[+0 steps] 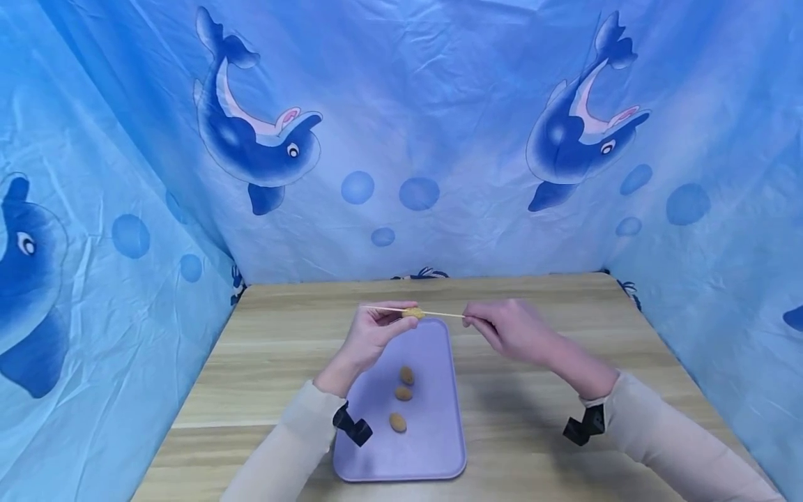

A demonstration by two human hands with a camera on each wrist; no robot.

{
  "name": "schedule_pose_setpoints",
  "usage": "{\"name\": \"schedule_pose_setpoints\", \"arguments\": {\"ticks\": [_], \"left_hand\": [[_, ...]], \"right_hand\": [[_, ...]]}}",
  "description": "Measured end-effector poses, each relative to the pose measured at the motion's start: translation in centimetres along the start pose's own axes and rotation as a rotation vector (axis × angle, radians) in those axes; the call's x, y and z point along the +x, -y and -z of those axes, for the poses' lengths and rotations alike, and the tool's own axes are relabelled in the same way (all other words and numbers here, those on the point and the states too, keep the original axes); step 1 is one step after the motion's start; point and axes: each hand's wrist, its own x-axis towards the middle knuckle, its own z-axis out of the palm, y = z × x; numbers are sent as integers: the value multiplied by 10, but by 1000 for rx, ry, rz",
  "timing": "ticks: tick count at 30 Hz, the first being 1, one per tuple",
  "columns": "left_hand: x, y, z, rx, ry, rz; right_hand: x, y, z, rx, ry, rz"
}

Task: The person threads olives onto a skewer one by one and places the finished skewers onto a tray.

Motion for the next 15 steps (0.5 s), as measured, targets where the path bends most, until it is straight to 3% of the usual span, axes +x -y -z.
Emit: {"name": "schedule_pose_setpoints", "arguments": {"ticks": [7,15], "left_hand": [[2,-2,-5,7,1,9],[7,-4,-6,9,-11,4]], "right_hand": [[-4,1,-6,105,-17,-38],[1,-2,-5,71,-118,11]]}}
